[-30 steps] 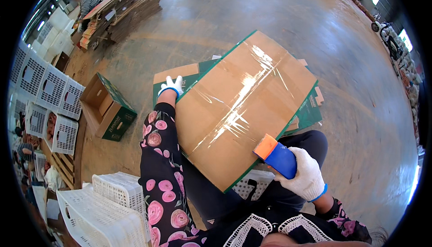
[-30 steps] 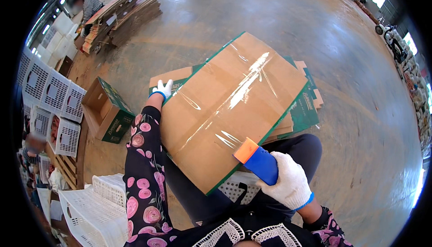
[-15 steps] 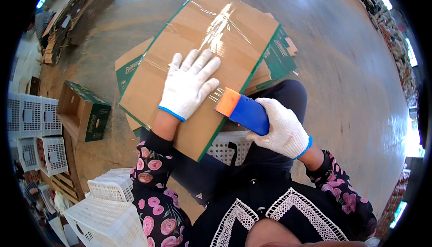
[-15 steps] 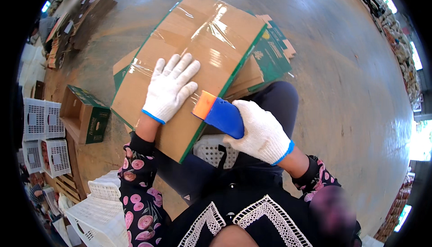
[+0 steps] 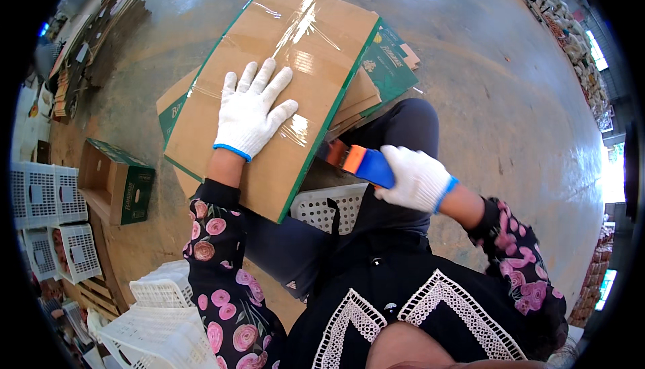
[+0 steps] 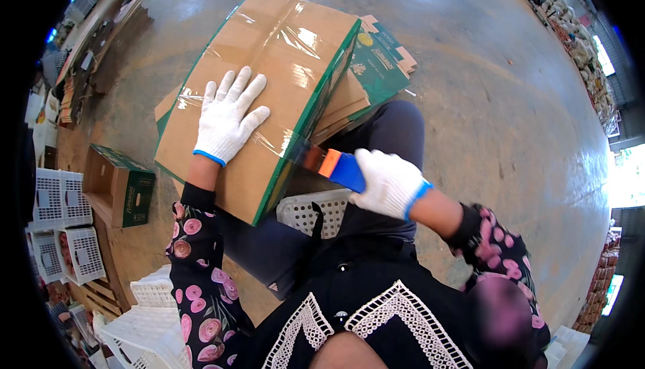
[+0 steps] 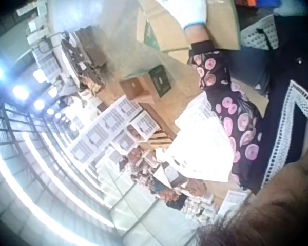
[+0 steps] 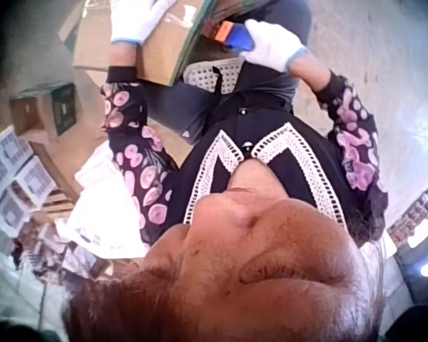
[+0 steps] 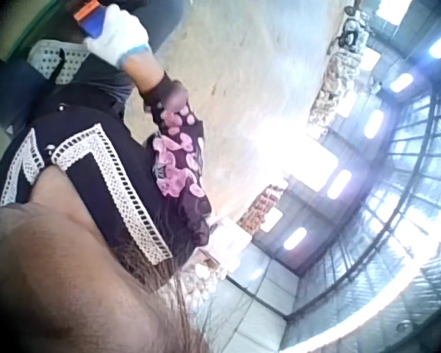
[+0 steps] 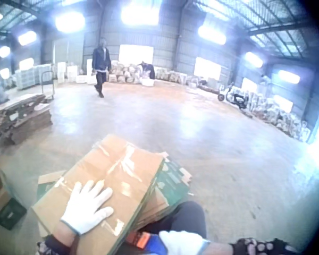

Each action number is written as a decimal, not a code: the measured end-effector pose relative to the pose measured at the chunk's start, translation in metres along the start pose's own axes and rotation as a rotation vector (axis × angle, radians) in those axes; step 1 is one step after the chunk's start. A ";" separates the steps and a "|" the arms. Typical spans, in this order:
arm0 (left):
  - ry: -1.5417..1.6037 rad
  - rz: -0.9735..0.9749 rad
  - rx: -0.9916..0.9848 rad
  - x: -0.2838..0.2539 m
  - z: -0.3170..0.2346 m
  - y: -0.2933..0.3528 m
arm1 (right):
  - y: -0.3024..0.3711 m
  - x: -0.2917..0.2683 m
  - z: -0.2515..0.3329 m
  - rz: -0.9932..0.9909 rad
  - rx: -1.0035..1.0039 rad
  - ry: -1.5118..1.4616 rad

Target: The person sits on the floor of a warehouse and assembles flat-packed cardboard boxes. They fold the flaps to form the box shape and secure the seams using a handheld tape dispenser with clear packing tape. The person repeats this process for multiple boxes, stacking the finished ones nearby.

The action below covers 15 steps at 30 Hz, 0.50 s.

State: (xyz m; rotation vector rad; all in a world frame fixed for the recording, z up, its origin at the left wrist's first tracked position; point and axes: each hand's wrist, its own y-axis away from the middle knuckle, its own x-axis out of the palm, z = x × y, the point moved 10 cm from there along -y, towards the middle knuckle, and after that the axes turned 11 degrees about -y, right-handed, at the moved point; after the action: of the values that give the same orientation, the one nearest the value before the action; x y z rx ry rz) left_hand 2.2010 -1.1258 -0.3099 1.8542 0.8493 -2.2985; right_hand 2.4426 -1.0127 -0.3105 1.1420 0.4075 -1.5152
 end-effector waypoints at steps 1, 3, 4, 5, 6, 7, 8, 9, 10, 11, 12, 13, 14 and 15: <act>-0.001 -0.001 0.005 0.000 -0.002 -0.002 | -0.020 0.008 0.002 0.043 -0.028 0.011; -0.006 -0.008 0.016 0.001 -0.006 -0.007 | -0.061 0.020 0.014 0.106 -0.039 0.009; -0.022 -0.017 -0.004 0.001 -0.006 -0.009 | -0.073 0.019 0.019 0.158 -0.053 0.047; -0.051 -0.019 -0.027 0.000 0.000 -0.005 | -0.083 0.020 0.026 0.222 -0.071 0.089; -0.082 -0.023 -0.053 -0.002 0.006 -0.002 | -0.091 0.020 0.034 0.284 -0.092 0.135; -0.087 0.007 -0.080 -0.003 0.010 0.004 | -0.100 0.023 0.039 0.359 -0.064 0.184; -0.107 0.003 -0.111 -0.008 0.008 0.007 | -0.108 0.030 0.035 0.402 -0.028 0.227; -0.106 -0.020 -0.156 -0.014 0.003 0.011 | -0.110 0.045 0.032 0.481 -0.012 0.289; -0.100 -0.046 -0.199 -0.018 -0.007 0.016 | -0.112 0.067 0.023 0.558 0.011 0.355; -0.087 -0.012 -0.186 -0.025 -0.013 0.026 | -0.126 0.100 0.012 0.554 -0.044 0.362; -0.031 -0.024 -0.151 -0.035 -0.032 0.019 | -0.129 0.102 -0.019 0.520 -0.041 0.390; 0.030 -0.058 -0.087 -0.041 -0.046 0.027 | -0.121 0.079 -0.021 0.429 -0.023 0.267; 0.046 -0.125 -0.183 -0.049 -0.039 0.055 | -0.118 0.070 -0.013 0.380 -0.050 0.124; 0.193 -0.305 -0.435 -0.072 0.004 0.088 | -0.135 0.056 -0.020 0.363 0.056 0.085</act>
State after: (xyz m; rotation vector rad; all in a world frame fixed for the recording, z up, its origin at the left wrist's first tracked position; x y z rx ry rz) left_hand 2.2505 -1.2221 -0.2755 1.8616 1.6083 -1.8765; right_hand 2.3368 -0.9876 -0.4094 1.2516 0.2011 -1.1705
